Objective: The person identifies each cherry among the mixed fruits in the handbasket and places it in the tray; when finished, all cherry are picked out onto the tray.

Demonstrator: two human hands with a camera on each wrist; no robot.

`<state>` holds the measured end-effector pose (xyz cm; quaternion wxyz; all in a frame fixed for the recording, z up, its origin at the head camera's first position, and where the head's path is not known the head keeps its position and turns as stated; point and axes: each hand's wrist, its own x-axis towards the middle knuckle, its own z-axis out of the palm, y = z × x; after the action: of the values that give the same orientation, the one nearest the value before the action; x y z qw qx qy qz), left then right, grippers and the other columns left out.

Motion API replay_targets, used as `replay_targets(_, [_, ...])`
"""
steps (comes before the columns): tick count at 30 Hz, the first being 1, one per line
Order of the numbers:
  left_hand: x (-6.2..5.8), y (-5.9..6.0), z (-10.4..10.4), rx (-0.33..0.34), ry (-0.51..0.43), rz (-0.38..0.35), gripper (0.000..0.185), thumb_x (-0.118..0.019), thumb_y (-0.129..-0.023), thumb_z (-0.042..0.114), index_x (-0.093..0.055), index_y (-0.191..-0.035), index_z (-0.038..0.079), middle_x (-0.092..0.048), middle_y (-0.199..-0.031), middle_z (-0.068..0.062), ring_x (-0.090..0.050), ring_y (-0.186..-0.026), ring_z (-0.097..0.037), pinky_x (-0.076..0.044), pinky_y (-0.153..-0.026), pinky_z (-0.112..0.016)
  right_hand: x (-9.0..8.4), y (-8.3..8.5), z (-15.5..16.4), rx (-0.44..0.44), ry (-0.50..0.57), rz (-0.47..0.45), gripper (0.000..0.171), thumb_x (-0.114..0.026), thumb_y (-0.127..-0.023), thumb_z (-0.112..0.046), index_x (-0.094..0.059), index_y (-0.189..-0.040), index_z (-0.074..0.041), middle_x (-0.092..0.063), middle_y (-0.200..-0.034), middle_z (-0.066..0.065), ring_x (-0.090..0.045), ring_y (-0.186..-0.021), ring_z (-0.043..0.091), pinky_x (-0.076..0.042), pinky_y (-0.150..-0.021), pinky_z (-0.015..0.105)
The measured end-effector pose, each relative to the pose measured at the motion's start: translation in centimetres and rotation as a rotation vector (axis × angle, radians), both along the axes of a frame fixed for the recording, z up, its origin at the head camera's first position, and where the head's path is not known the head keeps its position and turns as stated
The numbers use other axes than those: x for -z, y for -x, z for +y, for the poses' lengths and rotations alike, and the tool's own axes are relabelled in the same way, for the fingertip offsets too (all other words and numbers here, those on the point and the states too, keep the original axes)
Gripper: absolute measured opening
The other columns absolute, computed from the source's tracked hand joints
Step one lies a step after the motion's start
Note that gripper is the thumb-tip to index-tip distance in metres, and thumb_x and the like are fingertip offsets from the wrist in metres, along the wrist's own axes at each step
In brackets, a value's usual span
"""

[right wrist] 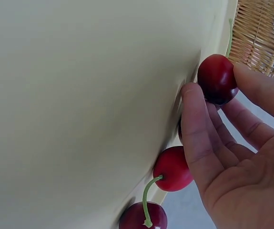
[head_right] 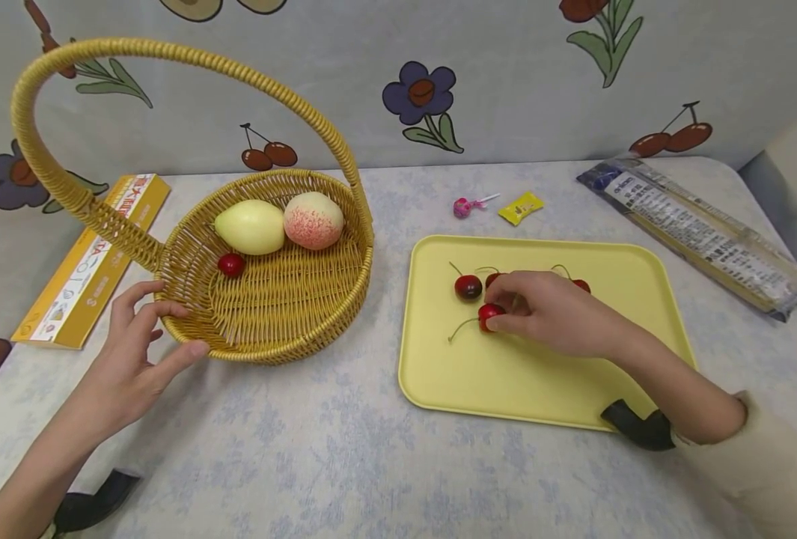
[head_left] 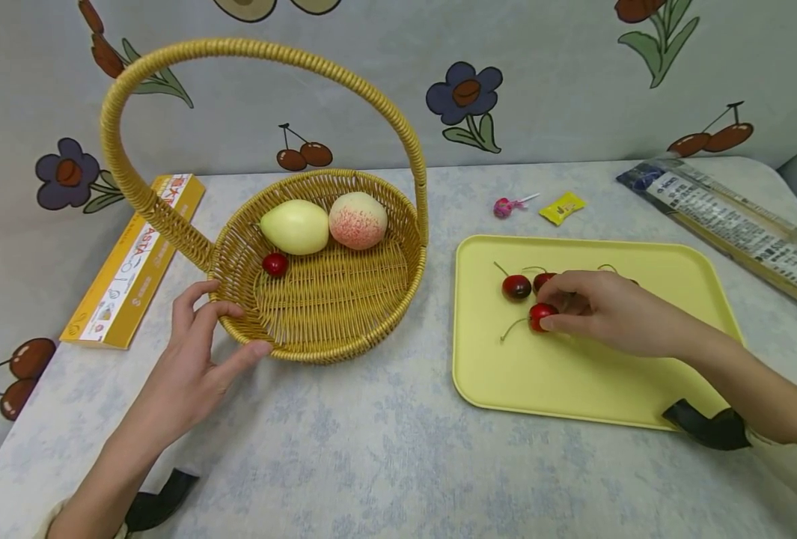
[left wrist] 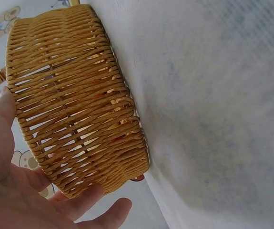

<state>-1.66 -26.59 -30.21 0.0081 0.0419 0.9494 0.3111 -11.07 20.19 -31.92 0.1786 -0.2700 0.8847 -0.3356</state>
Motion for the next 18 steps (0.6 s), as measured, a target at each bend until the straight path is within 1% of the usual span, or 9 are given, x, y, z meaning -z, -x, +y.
replay_targets(2, [-0.01,0.01,0.00,-0.003,0.001,-0.004,0.045,-0.070,-0.094,0.031,-0.047,-0.118,0.000,-0.011,-0.154,-0.016,-0.037,-0.126,-0.046,-0.040,-0.085,-0.065,-0.01,-0.02,-0.14,0.005,-0.033,0.020,0.019,-0.075,-0.089,-0.014,-0.069,-0.106,-0.010,-0.063,-0.089,-0.005,-0.057,-0.079,0.013,-0.049,-0.066,0.025])
replay_targets(5, [-0.02,0.01,-0.01,-0.006,0.007,-0.007,0.045,-0.069,-0.094,0.032,-0.047,-0.118,0.000,-0.011,-0.154,-0.016,-0.037,-0.126,-0.046,-0.040,-0.084,-0.065,-0.11,-0.01,-0.34,0.009,-0.075,0.052,0.019,-0.074,-0.091,-0.017,-0.069,-0.107,-0.008,-0.061,-0.085,-0.006,-0.054,-0.076,0.013,-0.047,-0.063,0.025])
replay_targets(10, [0.06,-0.02,0.01,-0.003,0.016,0.001,0.045,-0.069,-0.094,0.032,-0.047,-0.118,0.001,-0.012,-0.154,-0.017,-0.037,-0.125,-0.047,-0.042,-0.082,-0.064,-0.24,-0.03,-0.47,0.017,-0.106,0.082,0.021,-0.071,-0.093,-0.018,-0.068,-0.109,-0.005,-0.060,-0.082,-0.005,-0.052,-0.073,0.014,-0.045,-0.060,0.026])
replay_targets(14, [0.14,-0.06,0.05,-0.002,0.016,0.009,0.044,-0.069,-0.094,0.032,-0.047,-0.117,0.001,-0.013,-0.155,-0.017,-0.037,-0.126,-0.048,-0.042,-0.082,-0.065,-0.29,-0.09,-0.37,0.014,-0.111,0.078,0.025,-0.075,-0.090,-0.017,-0.067,-0.110,-0.004,-0.061,-0.084,-0.005,-0.054,-0.075,0.013,-0.048,-0.063,0.026])
replay_targets(18, [0.16,-0.10,0.11,-0.003,-0.002,0.000,0.044,-0.068,-0.095,0.031,-0.046,-0.119,0.001,-0.010,-0.156,-0.017,-0.034,-0.129,-0.050,-0.038,-0.087,-0.070,-0.41,-0.23,-0.28,0.020,-0.133,0.073,0.032,-0.078,-0.086,-0.016,-0.067,-0.113,-0.003,-0.062,-0.085,-0.005,-0.056,-0.077,0.012,-0.049,-0.066,0.027])
